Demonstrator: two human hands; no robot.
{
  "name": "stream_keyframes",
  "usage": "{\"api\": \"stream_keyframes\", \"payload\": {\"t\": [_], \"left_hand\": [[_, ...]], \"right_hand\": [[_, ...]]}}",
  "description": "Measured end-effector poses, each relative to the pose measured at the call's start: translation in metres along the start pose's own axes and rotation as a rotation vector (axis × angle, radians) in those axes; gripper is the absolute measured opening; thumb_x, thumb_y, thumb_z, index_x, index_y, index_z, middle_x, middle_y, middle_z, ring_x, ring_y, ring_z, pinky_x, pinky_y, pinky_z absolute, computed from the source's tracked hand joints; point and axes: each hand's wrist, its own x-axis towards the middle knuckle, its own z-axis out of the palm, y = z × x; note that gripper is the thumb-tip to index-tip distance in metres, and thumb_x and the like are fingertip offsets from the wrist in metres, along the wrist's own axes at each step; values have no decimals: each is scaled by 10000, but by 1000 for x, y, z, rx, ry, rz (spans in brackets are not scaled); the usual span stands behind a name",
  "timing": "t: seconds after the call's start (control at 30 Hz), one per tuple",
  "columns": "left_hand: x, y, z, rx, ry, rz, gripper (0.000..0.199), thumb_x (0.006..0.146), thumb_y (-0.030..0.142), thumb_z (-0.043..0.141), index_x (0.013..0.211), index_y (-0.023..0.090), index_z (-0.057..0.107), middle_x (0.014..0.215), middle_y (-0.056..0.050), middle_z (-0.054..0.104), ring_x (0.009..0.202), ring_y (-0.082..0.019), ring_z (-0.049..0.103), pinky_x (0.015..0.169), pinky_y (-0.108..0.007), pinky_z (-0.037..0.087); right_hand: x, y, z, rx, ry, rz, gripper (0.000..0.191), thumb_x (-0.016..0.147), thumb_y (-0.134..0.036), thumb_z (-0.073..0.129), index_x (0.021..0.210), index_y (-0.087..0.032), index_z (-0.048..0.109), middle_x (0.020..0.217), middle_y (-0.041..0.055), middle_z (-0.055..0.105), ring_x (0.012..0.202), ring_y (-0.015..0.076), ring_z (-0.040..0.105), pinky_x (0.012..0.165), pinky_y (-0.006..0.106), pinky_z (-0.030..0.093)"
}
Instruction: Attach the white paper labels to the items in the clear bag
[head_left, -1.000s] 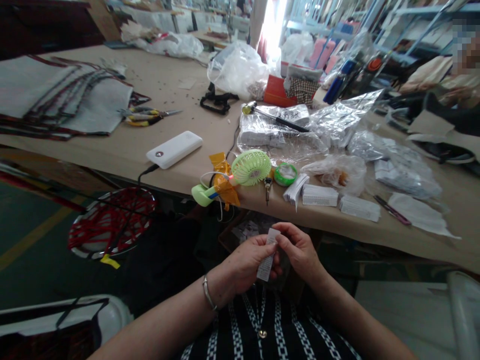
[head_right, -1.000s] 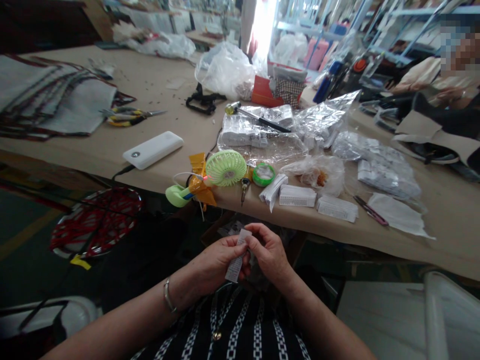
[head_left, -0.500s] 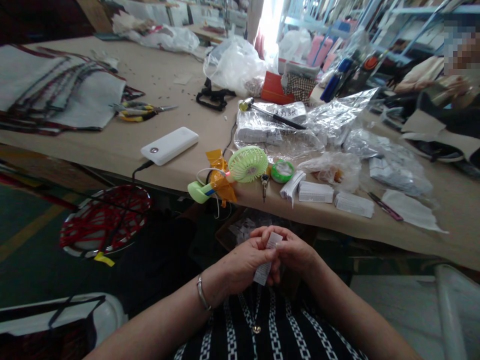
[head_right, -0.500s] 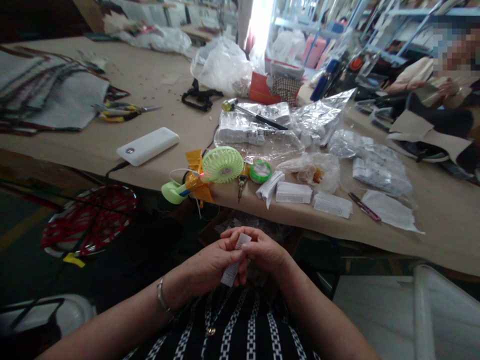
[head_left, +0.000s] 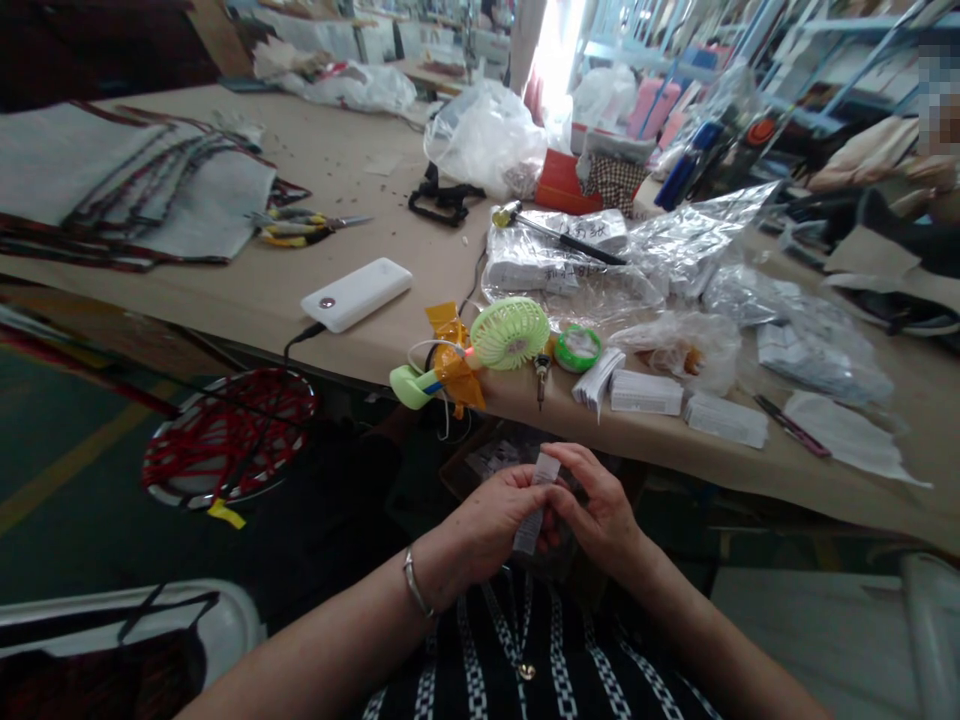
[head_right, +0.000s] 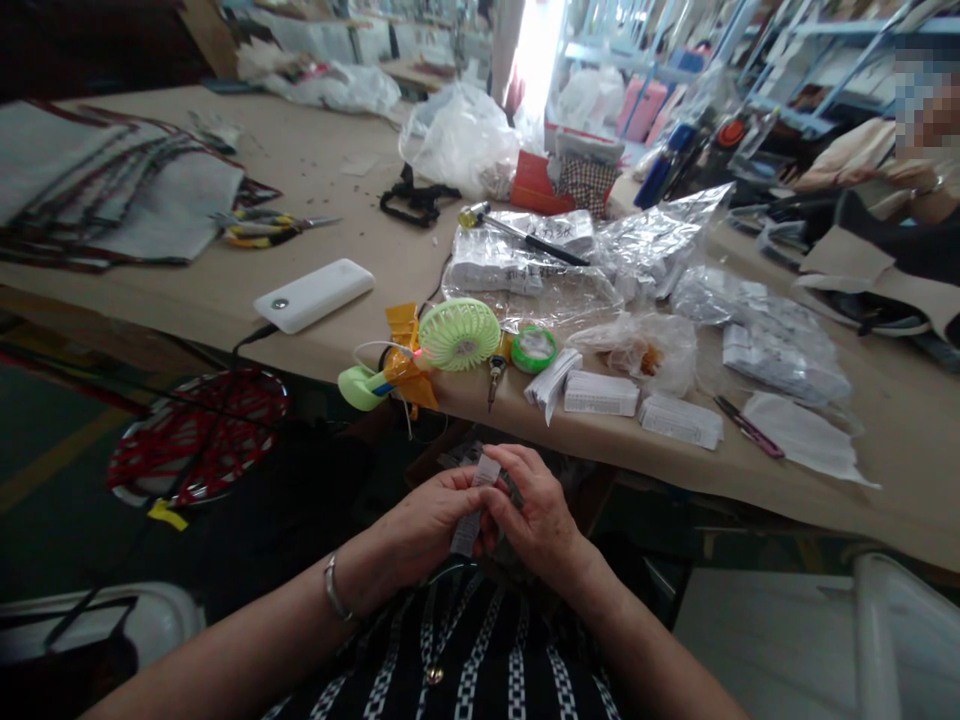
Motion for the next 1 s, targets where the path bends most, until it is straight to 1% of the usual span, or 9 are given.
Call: {"api": "stream_keyframes", "payload": {"t": [0.07,0.13,0.27,0.37,0.43,0.6,0.7,0.8,1.0], "left_hand": [[1,-1,0,-28,3,2,190,725,305,605,696,132,530,563,21,502,468,-84,491,461,-209,359],[1,-1,0,-45,8,15,222,745,337,583,675,139,512,565,22,500,471,-85,496,466,-212,359],[3,0,0,4,70,45,228,759,350,561,677,144,510,563,17,510,478,-91,503,472,-214,354],[4,2,0,48,110,61,242,753,357,555,645,147,500,535,17,504,457,-88,483,464,-212,341],[6,3,1,86,128,75,250,745,354,552,614,152,487,508,20,493,442,-86,466,461,-211,333],[12,5,-3,242,165,151,256,764,347,511,601,150,504,509,16,502,465,-84,440,487,-214,335],[19,7,-12,403,211,297,189,767,287,511,676,134,574,622,-3,566,587,-100,482,573,-219,368],[26,14,-20,571,309,427,168,770,251,507,782,133,626,742,-21,616,713,-130,524,658,-234,392],[33,31,-21,729,443,533,200,790,269,479,730,149,626,659,-3,592,648,-129,526,606,-226,392]], "right_hand": [[0,1,3,62,41,63,403,834,-274,519,1232,-228,465,1143,76,545,1046,211,524,932,364,411],[3,3,6,216,84,178,402,837,-298,516,1226,-227,449,1065,59,574,940,182,567,840,317,462],[11,5,9,517,60,387,193,809,-342,562,920,-185,560,765,-2,589,646,115,569,608,218,469],[16,7,12,642,44,491,181,785,-352,591,791,-178,541,613,-36,556,476,90,511,480,202,420],[19,8,14,672,49,524,198,761,-355,614,743,-176,530,564,-46,541,432,85,486,447,199,395],[28,8,17,622,102,489,200,713,-334,644,674,-167,540,553,-53,518,447,73,451,457,193,375],[37,10,17,535,139,415,171,692,-306,644,659,-163,555,572,-52,506,506,77,451,503,190,377],[45,12,15,443,163,366,155,699,-300,623,668,-161,565,583,-48,494,539,81,436,525,192,363],[55,13,12,301,184,304,151,728,-304,580,693,-158,579,600,-32,496,566,95,426,531,202,358]]}}
